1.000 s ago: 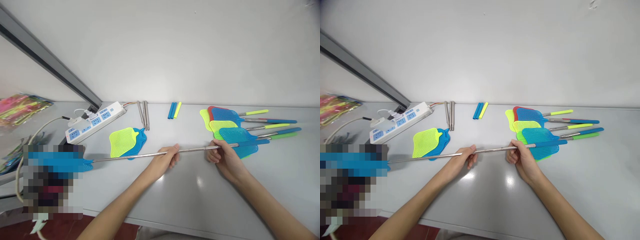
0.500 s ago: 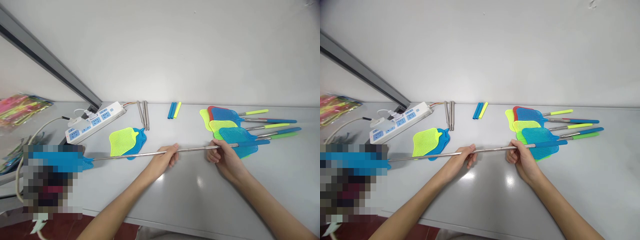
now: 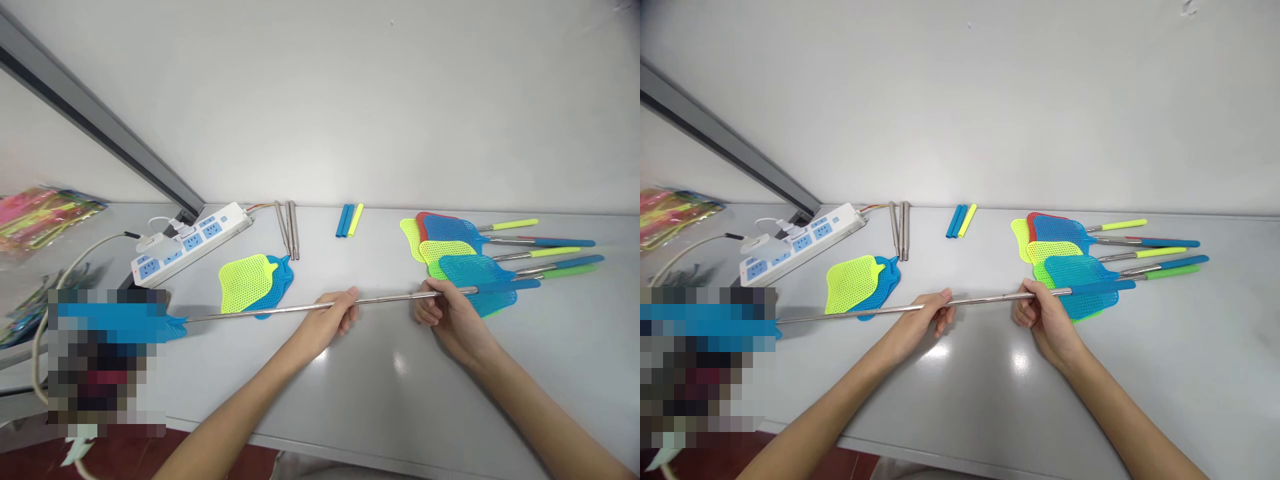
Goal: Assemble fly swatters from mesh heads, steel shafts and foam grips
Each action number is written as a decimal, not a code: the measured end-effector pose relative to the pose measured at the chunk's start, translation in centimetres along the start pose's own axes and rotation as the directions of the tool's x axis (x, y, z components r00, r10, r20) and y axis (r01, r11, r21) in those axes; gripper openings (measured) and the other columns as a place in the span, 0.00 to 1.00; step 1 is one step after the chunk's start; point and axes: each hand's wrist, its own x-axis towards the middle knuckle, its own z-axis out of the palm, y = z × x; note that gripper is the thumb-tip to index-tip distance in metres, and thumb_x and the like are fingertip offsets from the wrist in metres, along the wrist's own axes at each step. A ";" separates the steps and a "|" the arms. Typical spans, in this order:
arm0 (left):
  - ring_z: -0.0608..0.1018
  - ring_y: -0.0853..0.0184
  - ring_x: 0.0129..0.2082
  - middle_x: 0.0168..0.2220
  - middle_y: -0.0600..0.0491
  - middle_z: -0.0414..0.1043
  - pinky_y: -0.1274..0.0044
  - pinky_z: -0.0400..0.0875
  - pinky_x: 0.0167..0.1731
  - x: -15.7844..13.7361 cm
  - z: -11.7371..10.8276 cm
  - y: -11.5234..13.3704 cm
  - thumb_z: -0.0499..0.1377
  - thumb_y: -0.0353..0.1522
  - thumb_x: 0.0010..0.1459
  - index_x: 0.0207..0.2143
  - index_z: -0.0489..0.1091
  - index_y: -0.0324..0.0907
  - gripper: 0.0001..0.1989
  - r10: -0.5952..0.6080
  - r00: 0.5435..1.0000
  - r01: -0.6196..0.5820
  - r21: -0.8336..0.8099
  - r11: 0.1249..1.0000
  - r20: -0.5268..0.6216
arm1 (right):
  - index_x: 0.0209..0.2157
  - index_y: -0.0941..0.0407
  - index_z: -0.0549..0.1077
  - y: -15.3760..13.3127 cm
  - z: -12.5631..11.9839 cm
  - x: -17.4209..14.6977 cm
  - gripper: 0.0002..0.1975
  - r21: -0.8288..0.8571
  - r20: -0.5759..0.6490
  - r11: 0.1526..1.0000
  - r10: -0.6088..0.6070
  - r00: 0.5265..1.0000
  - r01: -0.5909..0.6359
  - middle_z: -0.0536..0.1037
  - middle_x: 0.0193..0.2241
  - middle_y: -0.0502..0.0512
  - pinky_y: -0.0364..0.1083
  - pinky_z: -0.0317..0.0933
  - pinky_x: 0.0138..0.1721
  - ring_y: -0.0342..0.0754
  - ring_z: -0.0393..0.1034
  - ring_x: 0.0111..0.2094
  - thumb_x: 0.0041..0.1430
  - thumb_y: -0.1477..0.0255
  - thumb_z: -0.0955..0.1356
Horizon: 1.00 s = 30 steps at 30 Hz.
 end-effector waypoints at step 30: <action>0.63 0.72 0.19 0.16 0.58 0.56 0.79 0.57 0.24 0.0 -0.1 -0.4 0.42 0.42 0.57 0.20 0.62 0.40 0.21 0.039 0.999 -0.039 -0.010 0.999 0.024 | 0.13 0.57 0.60 -0.2 0.3 0.0 0.19 0.010 -0.025 1.000 0.018 1.000 -0.017 0.50 0.10 0.45 0.43 0.43 0.18 0.38 0.46 0.13 0.55 0.69 0.60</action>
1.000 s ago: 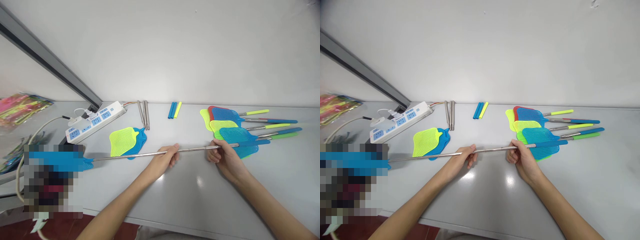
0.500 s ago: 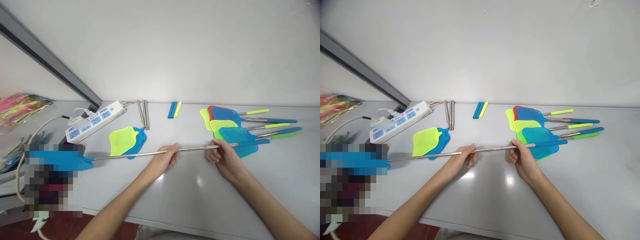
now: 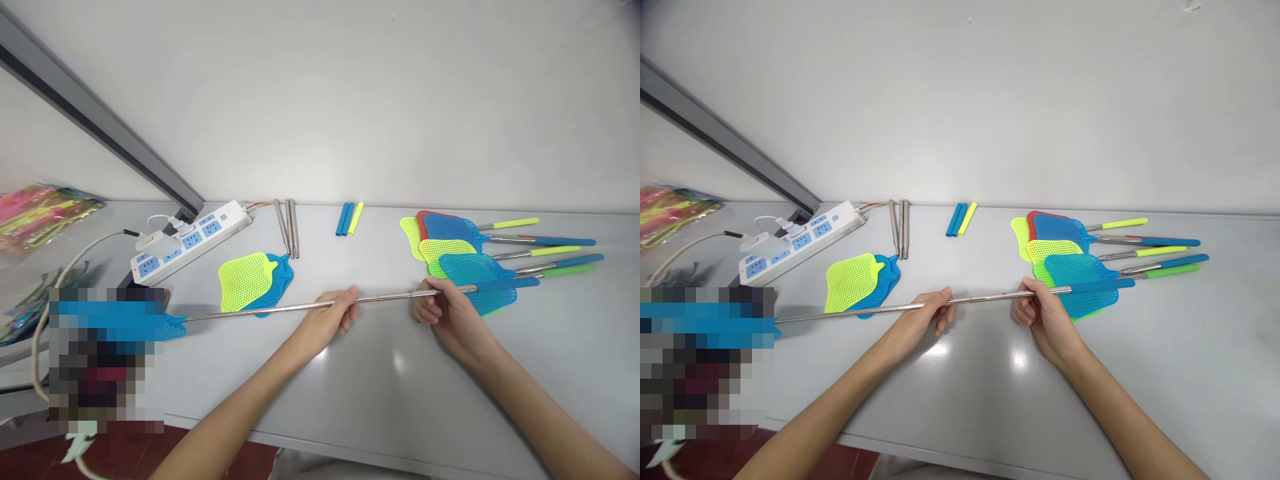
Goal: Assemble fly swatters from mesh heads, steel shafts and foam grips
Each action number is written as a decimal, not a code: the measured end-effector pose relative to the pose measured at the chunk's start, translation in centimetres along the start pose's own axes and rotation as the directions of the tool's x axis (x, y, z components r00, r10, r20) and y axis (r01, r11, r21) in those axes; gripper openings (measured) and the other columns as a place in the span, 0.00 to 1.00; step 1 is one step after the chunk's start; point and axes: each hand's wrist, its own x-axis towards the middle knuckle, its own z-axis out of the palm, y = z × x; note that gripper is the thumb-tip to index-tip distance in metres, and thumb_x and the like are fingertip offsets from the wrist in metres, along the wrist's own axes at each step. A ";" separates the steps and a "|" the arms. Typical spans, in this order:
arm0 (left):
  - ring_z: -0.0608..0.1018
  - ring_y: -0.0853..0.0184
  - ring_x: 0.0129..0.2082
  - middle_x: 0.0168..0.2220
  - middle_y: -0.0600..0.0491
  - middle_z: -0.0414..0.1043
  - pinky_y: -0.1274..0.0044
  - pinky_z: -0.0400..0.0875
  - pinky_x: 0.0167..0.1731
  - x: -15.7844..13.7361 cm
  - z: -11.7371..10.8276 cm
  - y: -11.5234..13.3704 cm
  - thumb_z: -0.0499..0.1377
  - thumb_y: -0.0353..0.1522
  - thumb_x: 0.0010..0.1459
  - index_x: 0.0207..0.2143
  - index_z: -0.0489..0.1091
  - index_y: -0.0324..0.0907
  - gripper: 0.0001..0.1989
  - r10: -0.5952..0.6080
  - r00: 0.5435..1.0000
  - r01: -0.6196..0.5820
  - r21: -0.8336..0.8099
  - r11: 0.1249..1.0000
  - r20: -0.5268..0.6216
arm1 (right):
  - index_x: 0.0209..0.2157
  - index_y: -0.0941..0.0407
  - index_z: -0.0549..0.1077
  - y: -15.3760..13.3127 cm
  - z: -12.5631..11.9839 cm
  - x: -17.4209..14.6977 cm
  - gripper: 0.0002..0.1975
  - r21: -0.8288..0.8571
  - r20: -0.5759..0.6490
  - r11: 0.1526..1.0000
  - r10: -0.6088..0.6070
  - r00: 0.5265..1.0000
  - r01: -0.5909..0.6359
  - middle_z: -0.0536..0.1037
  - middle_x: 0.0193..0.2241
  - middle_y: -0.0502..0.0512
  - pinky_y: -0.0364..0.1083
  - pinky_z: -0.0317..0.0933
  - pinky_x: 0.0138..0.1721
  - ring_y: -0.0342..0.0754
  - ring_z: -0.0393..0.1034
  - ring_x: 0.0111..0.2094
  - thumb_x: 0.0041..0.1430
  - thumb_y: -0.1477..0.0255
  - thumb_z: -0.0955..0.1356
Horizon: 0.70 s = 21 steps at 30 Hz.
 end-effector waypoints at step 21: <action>0.63 0.72 0.19 0.15 0.58 0.57 0.79 0.57 0.23 -0.1 0.1 0.1 0.42 0.44 0.57 0.19 0.62 0.40 0.22 -0.024 1.000 0.024 0.003 1.000 -0.006 | 0.13 0.57 0.60 0.0 -0.1 0.1 0.19 0.008 0.005 1.000 0.004 1.000 -0.004 0.51 0.10 0.45 0.43 0.43 0.18 0.38 0.46 0.13 0.55 0.69 0.60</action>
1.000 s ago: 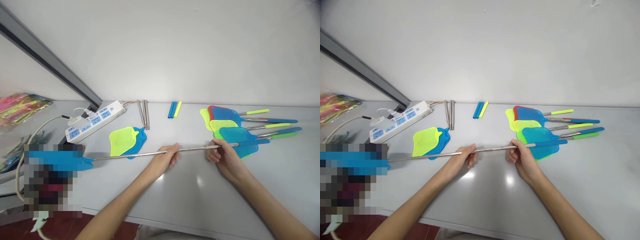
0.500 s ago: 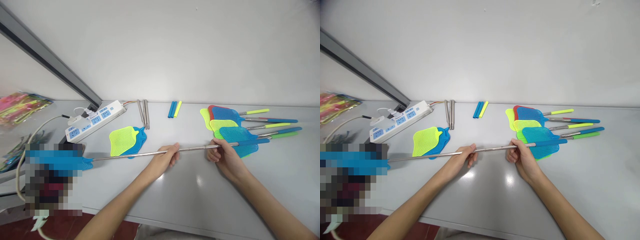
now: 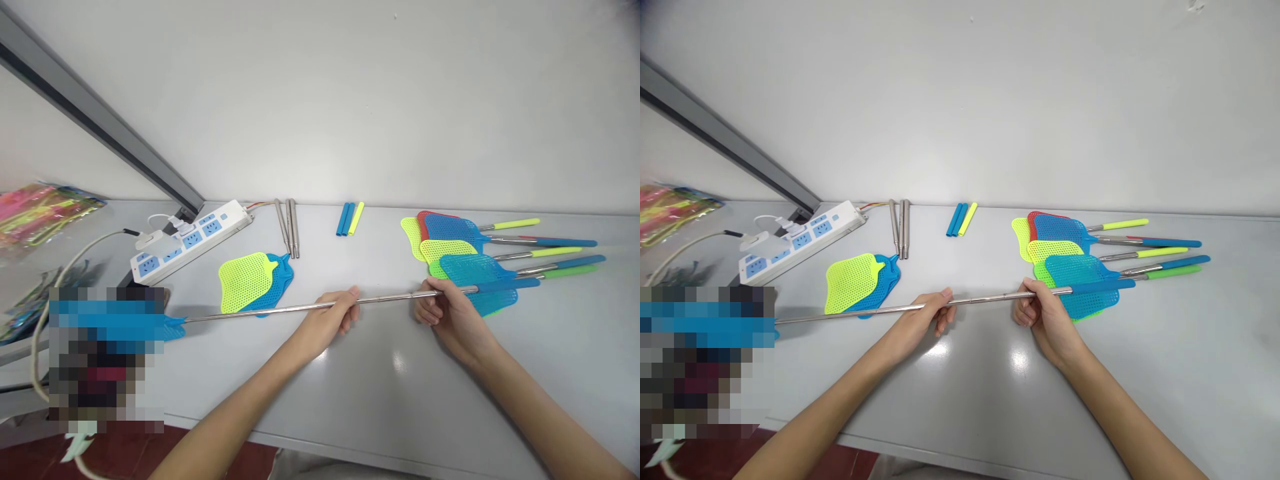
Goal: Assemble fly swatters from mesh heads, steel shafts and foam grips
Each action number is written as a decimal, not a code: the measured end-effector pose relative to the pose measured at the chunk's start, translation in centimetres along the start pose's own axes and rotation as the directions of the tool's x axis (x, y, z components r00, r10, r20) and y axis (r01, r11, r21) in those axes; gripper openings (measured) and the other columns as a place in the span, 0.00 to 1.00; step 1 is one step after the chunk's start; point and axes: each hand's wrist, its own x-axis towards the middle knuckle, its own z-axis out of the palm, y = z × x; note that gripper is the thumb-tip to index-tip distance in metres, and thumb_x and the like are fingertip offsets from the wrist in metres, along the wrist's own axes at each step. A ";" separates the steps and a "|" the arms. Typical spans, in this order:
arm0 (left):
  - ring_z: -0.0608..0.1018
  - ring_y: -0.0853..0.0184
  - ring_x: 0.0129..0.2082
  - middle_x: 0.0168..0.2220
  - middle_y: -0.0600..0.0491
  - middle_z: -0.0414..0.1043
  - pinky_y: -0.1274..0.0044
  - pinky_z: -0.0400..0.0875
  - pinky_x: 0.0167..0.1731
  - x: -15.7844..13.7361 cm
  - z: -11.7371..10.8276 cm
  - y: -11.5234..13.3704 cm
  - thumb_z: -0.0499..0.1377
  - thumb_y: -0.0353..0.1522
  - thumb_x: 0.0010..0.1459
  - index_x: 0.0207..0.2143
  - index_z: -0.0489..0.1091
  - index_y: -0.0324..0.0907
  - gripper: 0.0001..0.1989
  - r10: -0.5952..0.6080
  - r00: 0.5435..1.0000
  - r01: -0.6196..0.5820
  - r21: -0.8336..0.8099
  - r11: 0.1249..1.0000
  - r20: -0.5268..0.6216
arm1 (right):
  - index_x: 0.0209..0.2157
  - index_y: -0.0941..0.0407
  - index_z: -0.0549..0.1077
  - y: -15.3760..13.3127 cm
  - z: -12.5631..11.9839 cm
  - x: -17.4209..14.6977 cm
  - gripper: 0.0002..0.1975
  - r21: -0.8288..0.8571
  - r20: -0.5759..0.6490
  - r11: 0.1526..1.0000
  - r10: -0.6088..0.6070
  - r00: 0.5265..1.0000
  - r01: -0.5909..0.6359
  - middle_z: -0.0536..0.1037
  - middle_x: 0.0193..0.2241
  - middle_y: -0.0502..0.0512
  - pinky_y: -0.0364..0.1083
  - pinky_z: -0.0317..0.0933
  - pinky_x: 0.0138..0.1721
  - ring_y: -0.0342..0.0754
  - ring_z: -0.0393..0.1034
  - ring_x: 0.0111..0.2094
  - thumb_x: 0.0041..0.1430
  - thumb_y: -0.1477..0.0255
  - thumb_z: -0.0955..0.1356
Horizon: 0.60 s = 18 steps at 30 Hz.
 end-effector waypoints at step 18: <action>0.64 0.71 0.20 0.16 0.57 0.57 0.79 0.57 0.23 -0.1 0.0 0.1 0.42 0.45 0.56 0.20 0.63 0.40 0.23 0.002 1.000 -0.002 0.022 1.000 -0.014 | 0.13 0.57 0.60 -0.1 0.1 -0.1 0.19 -0.001 0.003 1.000 -0.002 1.000 0.002 0.50 0.10 0.45 0.42 0.43 0.18 0.39 0.46 0.13 0.56 0.69 0.60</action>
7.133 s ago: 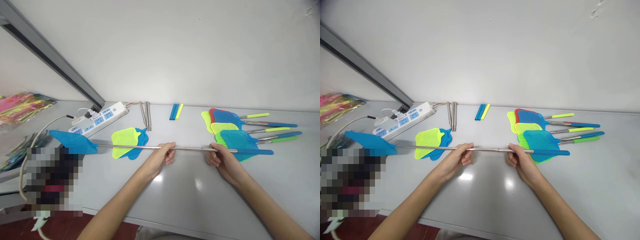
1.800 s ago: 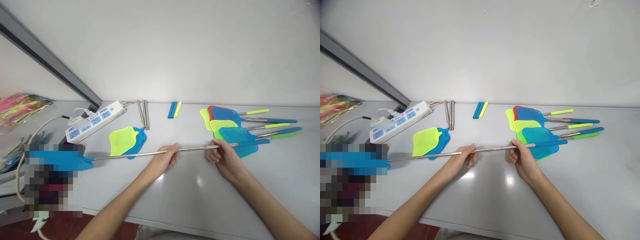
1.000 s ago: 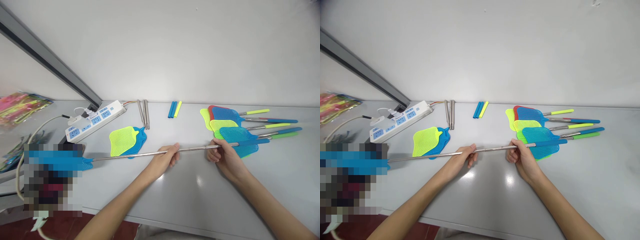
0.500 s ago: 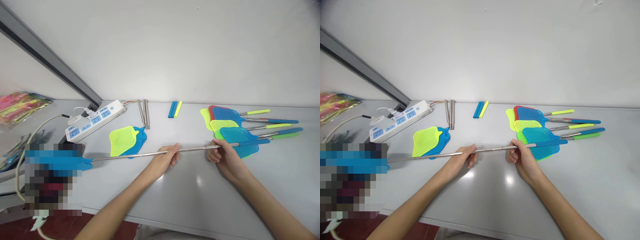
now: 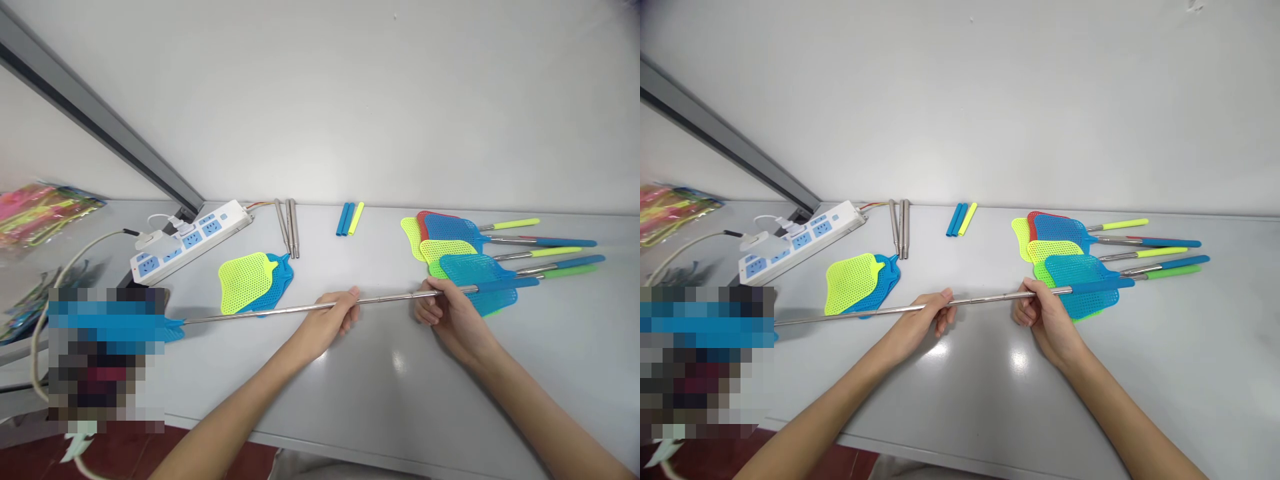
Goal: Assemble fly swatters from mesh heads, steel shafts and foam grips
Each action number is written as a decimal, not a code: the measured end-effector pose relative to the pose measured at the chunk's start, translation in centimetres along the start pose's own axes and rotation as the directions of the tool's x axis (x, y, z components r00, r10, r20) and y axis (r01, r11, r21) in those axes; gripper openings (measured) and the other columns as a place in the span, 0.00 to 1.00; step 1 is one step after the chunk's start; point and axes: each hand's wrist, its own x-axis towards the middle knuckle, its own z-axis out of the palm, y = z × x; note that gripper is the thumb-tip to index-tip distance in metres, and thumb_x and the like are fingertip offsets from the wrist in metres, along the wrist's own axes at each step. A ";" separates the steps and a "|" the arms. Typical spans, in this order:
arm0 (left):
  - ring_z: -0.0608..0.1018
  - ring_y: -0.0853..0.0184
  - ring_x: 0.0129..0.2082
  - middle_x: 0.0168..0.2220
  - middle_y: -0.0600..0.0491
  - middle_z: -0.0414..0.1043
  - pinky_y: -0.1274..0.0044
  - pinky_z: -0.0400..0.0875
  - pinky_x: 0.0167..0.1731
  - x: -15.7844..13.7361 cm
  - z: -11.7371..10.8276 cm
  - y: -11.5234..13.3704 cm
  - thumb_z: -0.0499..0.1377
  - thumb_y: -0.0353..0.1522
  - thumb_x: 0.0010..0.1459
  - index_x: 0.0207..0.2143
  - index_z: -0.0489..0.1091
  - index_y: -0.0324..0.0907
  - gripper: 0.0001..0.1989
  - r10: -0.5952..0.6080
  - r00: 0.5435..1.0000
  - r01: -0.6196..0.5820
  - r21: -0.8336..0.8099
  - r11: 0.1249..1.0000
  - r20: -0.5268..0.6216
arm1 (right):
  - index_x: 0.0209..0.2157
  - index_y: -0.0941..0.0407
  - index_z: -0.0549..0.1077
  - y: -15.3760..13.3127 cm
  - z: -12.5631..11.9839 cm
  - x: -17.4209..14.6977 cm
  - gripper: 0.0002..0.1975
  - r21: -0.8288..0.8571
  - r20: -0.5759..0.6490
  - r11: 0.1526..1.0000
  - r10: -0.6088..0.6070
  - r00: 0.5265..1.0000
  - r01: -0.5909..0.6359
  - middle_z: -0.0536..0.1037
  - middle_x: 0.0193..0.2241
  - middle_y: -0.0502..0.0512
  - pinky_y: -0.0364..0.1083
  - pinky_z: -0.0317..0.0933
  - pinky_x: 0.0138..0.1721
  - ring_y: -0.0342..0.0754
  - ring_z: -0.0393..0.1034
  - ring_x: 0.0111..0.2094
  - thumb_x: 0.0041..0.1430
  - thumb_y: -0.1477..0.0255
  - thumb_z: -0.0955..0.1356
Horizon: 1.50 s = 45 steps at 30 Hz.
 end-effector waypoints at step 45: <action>0.64 0.71 0.21 0.19 0.56 0.59 0.79 0.58 0.24 -0.2 0.3 0.1 0.41 0.46 0.56 0.20 0.63 0.39 0.24 -0.009 1.000 0.010 0.072 0.997 -0.020 | 0.14 0.57 0.59 0.0 -0.1 0.0 0.18 -0.003 0.012 1.000 -0.002 1.000 0.002 0.50 0.11 0.45 0.43 0.44 0.18 0.39 0.45 0.14 0.55 0.67 0.61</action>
